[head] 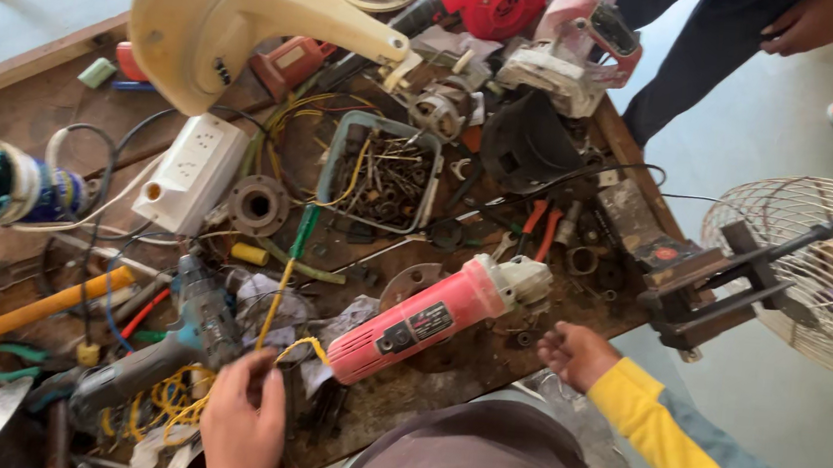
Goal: The person handles a pink cylindrical power tool and a yellow wire on a cluttered workbench. They plug the wire into a power strip, then repeatedly insert and remove the wire from the tool's socket while holding the tool with both hands. The person also briefly picks up and sets down a blue drill.
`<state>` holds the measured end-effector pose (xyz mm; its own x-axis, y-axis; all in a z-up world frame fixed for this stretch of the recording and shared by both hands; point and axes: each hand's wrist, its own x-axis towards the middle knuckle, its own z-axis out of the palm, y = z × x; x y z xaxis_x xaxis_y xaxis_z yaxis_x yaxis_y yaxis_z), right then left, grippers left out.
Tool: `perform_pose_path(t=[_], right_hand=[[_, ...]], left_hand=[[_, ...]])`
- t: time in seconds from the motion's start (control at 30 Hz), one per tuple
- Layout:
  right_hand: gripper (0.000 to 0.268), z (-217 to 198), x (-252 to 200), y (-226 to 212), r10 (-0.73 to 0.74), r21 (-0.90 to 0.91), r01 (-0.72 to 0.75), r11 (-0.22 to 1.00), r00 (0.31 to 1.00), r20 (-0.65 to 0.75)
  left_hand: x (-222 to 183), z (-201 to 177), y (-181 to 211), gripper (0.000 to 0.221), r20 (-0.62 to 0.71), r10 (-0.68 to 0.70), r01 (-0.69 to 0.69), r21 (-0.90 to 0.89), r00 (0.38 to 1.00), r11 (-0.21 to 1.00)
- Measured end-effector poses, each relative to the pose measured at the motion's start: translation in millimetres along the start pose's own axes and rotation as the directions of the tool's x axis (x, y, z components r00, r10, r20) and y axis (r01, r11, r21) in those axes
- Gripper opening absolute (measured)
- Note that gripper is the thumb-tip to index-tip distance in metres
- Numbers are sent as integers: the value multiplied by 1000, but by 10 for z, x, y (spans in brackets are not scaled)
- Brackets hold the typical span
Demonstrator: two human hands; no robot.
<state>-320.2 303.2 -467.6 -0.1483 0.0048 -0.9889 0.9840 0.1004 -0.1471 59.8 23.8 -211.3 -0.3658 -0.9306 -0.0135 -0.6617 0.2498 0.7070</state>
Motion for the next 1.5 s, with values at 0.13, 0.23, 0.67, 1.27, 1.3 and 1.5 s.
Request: perform_pose_path(t=[0.13, 0.23, 0.67, 1.27, 1.3, 1.5], right_hand=[[12, 9, -53, 52, -33, -15, 33, 999, 999, 5], [16, 66, 39, 34, -11, -16, 10, 1000, 999, -40], [30, 346, -722, -711, -391, -789, 504, -353, 686, 613], [40, 954, -1747, -937, -252, -465, 293, 835, 956, 150], [41, 990, -1829, -890, -259, -445, 305, 842, 952, 163], [47, 1061, -2293, -626, -287, -566, 807, 167, 589, 755]], left_hand=[[-498, 249, -453, 25, -50, -161, 153, -130, 986, 980], [-793, 388, -930, 25, -9, -186, 180, -193, 983, 964], [-1312, -71, -289, 20, 169, -346, 360, -55, 923, 931], [-334, 282, -258, 22, 407, -188, -157, 678, 894, 718], [-118, 332, -286, 27, 397, -401, -64, 772, 826, 632], [354, 202, -816, 36, 303, -557, 84, 822, 773, 564]])
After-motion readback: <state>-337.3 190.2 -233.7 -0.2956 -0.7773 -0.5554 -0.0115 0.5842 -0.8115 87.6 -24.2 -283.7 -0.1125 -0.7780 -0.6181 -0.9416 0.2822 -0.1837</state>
